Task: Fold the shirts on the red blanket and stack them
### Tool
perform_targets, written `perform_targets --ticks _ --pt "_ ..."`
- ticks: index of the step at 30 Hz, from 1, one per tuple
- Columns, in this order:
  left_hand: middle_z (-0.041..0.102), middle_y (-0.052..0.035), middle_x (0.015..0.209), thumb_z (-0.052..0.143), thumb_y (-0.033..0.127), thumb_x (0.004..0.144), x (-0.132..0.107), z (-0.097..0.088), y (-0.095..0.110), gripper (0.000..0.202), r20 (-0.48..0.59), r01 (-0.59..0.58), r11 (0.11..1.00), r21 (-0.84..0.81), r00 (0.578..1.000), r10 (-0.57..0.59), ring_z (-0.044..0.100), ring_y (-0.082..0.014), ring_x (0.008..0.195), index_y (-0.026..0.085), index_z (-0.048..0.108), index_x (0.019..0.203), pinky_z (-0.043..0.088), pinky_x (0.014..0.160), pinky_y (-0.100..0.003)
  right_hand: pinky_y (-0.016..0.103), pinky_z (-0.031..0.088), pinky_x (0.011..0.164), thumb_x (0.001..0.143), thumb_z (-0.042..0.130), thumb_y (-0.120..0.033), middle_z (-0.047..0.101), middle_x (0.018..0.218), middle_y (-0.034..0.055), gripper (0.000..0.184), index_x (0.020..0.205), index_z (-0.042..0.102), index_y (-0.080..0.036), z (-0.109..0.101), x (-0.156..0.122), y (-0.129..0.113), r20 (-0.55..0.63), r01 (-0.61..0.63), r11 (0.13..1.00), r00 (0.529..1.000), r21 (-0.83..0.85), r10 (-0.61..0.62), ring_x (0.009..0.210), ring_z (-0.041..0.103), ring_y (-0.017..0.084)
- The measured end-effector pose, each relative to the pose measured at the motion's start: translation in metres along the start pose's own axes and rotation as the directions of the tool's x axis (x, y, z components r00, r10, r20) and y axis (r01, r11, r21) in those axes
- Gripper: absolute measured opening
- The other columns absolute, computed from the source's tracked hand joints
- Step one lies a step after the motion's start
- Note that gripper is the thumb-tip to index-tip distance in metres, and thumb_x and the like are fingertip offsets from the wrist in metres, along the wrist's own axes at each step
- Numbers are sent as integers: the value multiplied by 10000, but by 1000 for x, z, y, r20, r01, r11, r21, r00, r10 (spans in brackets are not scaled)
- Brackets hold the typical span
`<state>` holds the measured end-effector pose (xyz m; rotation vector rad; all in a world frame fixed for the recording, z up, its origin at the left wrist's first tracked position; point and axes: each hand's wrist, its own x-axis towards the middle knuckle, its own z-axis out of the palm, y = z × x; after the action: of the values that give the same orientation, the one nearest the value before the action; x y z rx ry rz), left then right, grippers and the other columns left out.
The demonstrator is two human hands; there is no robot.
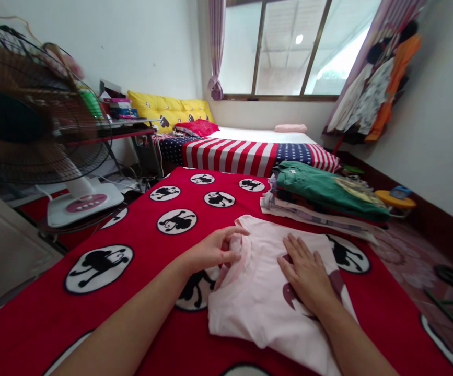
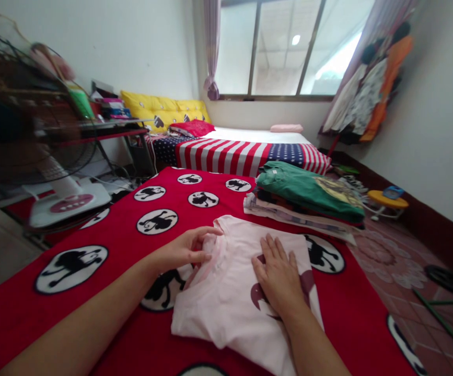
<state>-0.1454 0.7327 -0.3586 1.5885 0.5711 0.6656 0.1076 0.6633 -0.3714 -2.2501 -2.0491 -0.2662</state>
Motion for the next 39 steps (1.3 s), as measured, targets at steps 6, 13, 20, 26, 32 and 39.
perform_targets --ticks 6,13,20,26,32,39 --pt "527 23 745 715 369 719 -7 -14 7 563 -14 156 963 219 988 -156 457 -93 615 160 582 1225 361 528 -178 516 249 1111 925 328 -341 269 1534 34 542 1440 370 -177 1 1 0 -13 7 1000 1000 9 -7 1417 236 236" --pt "509 38 759 759 352 678 -13 -16 16 636 260 195 980 49 944 -201 512 -109 640 207 505 1242 437 551 -198 523 242 1110 930 307 -348 250 1541 21 546 1446 353 -176 6 1 4 -17 22 1000 1000 5 -22 1421 220 231" --pt "495 48 746 742 242 687 -23 -7 34 688 319 45 916 398 929 -185 432 -82 614 273 493 1328 354 522 -151 515 244 1108 926 313 -348 255 1541 32 548 1443 362 -171 4 1 2 -13 14 1000 1000 9 -14 1418 228 235" --pt "433 40 694 710 375 750 -41 8 32 381 278 73 978 196 952 -126 366 -78 579 202 648 1084 288 497 -177 532 236 1101 926 302 -347 263 1539 40 548 1442 363 -170 6 1 4 -26 28 999 999 29 -27 1415 231 247" --pt "323 66 635 676 410 785 -62 22 14 366 104 187 980 74 976 -194 296 -59 511 211 634 1090 216 449 -180 525 230 1109 934 299 -355 257 1541 23 545 1444 353 -173 5 1 4 -11 19 999 1000 30 -19 1419 223 238" --pt "450 41 710 745 340 705 -81 31 -1 357 -24 168 986 -6 985 -168 410 -74 603 165 589 975 292 501 -161 531 229 1112 930 314 -352 274 1536 29 538 1433 374 -170 5 1 3 -27 17 998 1000 54 -15 1415 232 238"
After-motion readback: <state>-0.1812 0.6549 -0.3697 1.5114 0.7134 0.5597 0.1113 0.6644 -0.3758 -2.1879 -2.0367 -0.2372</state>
